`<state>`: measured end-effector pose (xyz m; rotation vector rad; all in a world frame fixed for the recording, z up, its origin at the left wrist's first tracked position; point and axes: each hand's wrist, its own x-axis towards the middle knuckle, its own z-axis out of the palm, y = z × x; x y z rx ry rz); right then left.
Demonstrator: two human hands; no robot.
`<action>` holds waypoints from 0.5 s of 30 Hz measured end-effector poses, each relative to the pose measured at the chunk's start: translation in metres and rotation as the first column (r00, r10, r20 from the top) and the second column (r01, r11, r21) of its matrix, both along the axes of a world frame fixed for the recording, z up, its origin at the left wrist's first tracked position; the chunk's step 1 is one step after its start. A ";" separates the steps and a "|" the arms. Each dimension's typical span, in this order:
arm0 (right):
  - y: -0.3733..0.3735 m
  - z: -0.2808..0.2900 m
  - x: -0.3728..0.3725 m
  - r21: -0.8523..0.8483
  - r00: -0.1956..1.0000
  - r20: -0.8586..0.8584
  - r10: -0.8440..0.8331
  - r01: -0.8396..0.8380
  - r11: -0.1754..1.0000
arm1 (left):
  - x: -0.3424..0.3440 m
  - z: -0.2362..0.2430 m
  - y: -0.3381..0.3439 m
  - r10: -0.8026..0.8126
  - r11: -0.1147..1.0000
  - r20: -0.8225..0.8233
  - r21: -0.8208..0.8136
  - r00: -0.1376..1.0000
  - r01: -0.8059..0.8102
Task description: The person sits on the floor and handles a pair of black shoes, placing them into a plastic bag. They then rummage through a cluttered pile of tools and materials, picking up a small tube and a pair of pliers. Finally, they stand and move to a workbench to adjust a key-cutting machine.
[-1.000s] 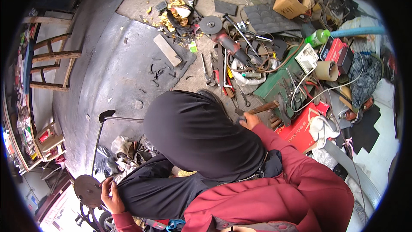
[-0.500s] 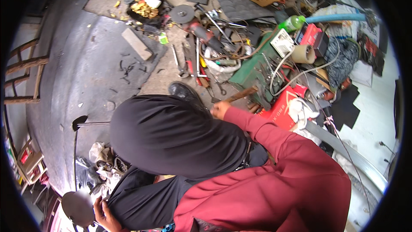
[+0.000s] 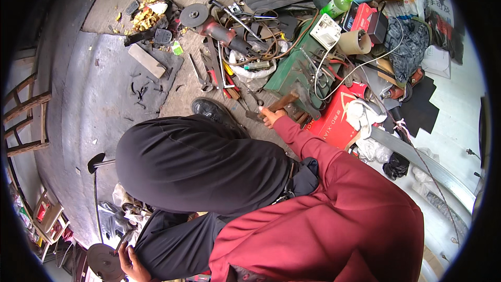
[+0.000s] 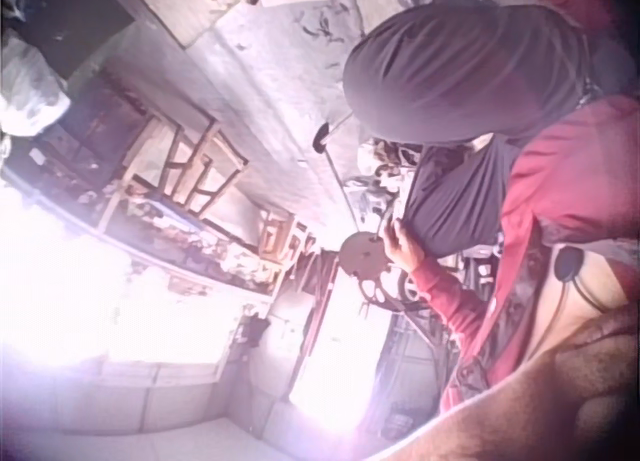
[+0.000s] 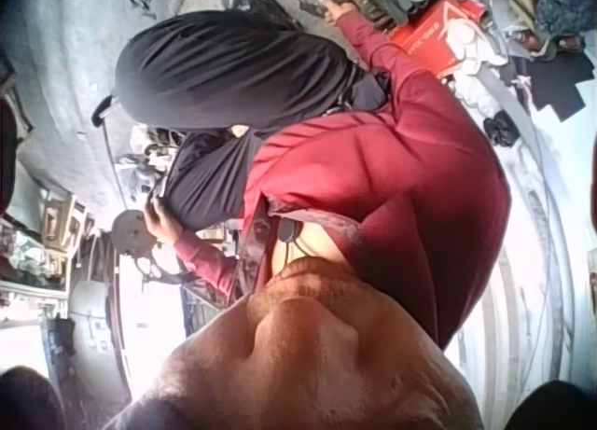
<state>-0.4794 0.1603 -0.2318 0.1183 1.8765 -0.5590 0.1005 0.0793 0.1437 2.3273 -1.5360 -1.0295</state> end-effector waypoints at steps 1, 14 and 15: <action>0.008 0.001 0.000 -0.068 1.000 -0.008 0.023 -0.024 0.997 | 0.000 -0.001 0.001 -0.006 1.000 -0.003 -0.028 1.000 0.005; 0.096 0.006 -0.049 -0.202 0.925 -0.143 -0.353 0.322 0.925 | 0.006 -0.003 -0.002 -0.060 0.998 0.061 -0.015 0.996 0.061; 0.096 0.002 -0.050 -0.165 0.913 -0.127 -0.387 0.365 0.916 | 0.009 -0.002 -0.003 -0.060 0.998 0.062 0.011 0.996 0.059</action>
